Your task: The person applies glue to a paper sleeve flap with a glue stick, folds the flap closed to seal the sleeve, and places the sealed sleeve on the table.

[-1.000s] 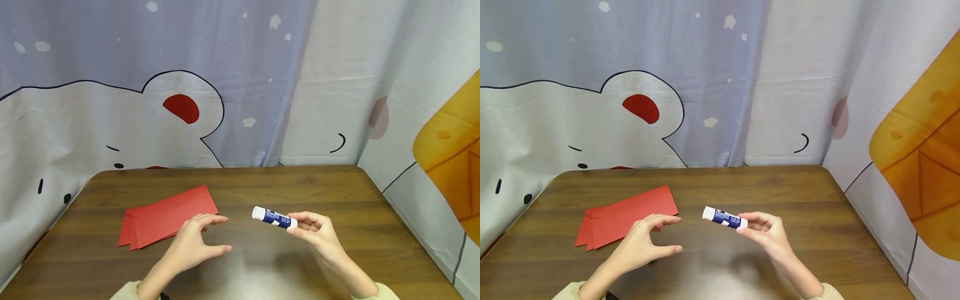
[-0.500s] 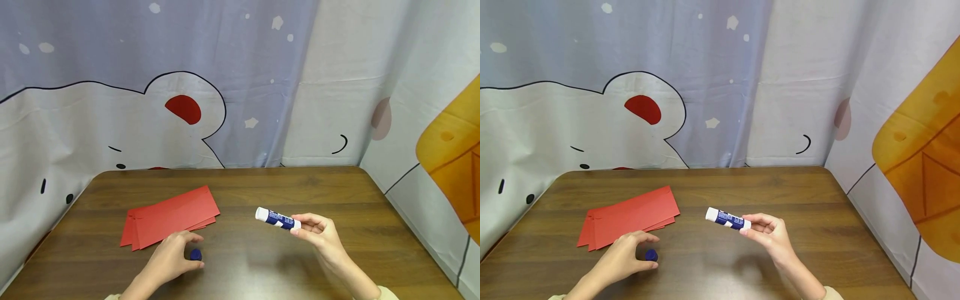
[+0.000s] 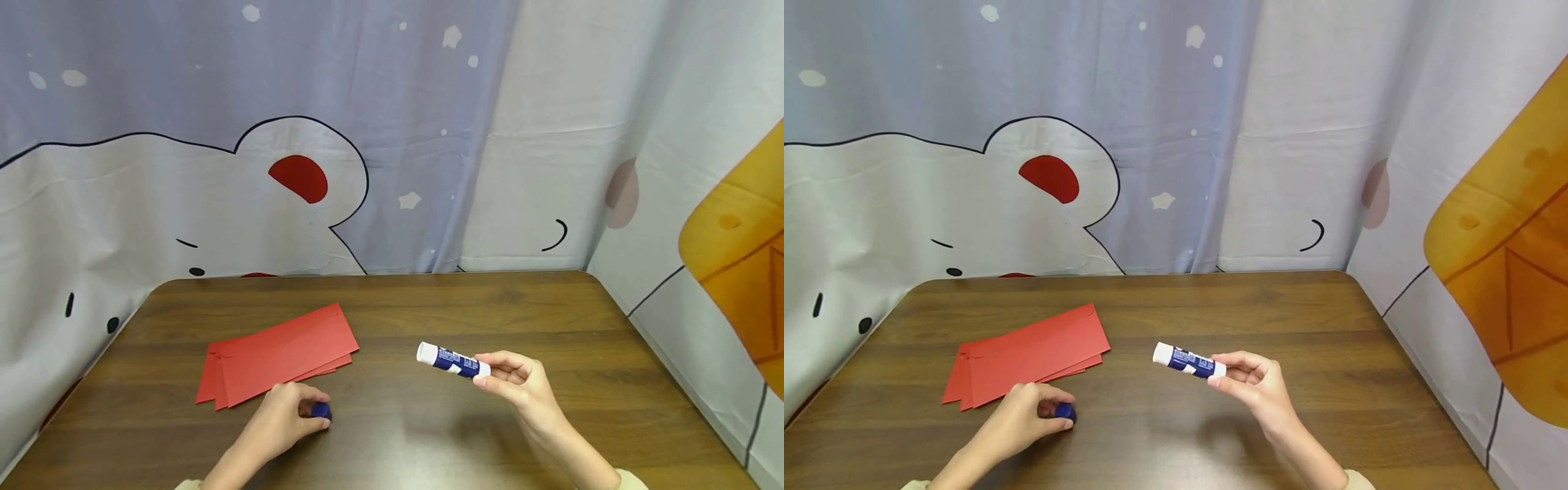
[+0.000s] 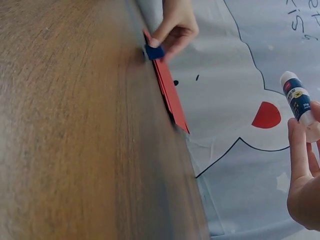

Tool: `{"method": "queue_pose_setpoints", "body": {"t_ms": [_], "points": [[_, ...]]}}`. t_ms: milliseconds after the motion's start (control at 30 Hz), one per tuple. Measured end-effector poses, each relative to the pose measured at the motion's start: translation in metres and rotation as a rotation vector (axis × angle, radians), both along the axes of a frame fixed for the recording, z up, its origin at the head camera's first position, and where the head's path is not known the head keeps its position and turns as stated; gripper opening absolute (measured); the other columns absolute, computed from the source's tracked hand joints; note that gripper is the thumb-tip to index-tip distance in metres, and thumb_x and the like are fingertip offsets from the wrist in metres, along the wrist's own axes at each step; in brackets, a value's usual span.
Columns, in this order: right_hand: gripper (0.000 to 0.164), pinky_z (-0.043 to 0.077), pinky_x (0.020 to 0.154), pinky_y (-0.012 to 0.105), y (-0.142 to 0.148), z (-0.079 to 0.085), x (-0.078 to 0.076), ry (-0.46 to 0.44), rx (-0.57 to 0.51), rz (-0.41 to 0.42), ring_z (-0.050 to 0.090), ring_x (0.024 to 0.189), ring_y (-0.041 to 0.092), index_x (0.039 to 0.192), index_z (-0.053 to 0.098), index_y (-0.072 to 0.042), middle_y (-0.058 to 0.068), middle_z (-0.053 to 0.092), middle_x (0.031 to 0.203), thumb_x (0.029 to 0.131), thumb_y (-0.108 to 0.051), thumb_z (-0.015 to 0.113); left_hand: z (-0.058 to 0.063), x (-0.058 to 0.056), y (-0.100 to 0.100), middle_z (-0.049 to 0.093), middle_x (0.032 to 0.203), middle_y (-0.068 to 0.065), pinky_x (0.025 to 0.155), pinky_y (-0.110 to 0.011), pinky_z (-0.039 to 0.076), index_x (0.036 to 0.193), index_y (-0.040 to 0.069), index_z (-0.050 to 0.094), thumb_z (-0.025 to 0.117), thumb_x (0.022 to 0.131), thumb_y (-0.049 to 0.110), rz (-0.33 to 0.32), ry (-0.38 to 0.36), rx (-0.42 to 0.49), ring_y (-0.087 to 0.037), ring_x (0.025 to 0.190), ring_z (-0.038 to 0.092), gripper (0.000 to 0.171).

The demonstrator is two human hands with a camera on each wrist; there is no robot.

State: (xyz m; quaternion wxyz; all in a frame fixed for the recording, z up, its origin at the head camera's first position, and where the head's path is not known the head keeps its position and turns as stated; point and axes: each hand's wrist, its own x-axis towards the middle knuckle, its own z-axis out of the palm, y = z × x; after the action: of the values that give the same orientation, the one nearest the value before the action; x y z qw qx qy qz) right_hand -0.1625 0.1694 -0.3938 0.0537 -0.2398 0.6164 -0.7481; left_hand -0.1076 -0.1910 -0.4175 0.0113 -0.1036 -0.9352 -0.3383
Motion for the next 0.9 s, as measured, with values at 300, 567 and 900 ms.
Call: {"method": "queue_pose_setpoints", "body": {"t_ms": [300, 567, 900], "points": [[0.040, 0.055, 0.077, 0.020, -0.002, 0.002, -0.001, 0.039, 0.018, 0.031, 0.069, 0.087, 0.005, 0.104, 0.071, -0.017, -0.004, 0.073, 0.099, 0.083, 0.014, 0.059, 0.028, -0.010, 0.032, 0.075, 0.088, -0.004, 0.068, -0.017, 0.055, 0.095, 0.005, 0.073, 0.083, 0.073, 0.014, 0.047, 0.106, 0.298, -0.005, 0.074, 0.071, 0.026], [0.038, 0.055, 0.078, 0.020, -0.006, 0.005, 0.000, 0.071, 0.042, 0.052, 0.068, 0.090, 0.005, 0.108, 0.069, -0.016, -0.006, 0.072, 0.102, 0.085, 0.012, 0.057, 0.057, -0.014, 0.063, 0.073, 0.096, -0.012, 0.075, -0.022, 0.057, 0.107, 0.006, 0.071, 0.082, 0.074, 0.016, -0.022, 0.083, 0.617, -0.011, 0.081, 0.071, 0.036], [0.037, 0.055, 0.078, 0.020, -0.006, 0.007, 0.004, 0.073, 0.064, 0.042, 0.069, 0.092, 0.006, 0.107, 0.069, -0.016, -0.005, 0.072, 0.103, 0.085, 0.012, 0.058, 0.068, -0.011, 0.079, 0.072, 0.096, -0.016, 0.074, -0.025, 0.057, 0.108, 0.004, 0.070, 0.081, 0.074, 0.012, -0.075, 0.049, 0.717, -0.011, 0.080, 0.071, 0.036]]}}
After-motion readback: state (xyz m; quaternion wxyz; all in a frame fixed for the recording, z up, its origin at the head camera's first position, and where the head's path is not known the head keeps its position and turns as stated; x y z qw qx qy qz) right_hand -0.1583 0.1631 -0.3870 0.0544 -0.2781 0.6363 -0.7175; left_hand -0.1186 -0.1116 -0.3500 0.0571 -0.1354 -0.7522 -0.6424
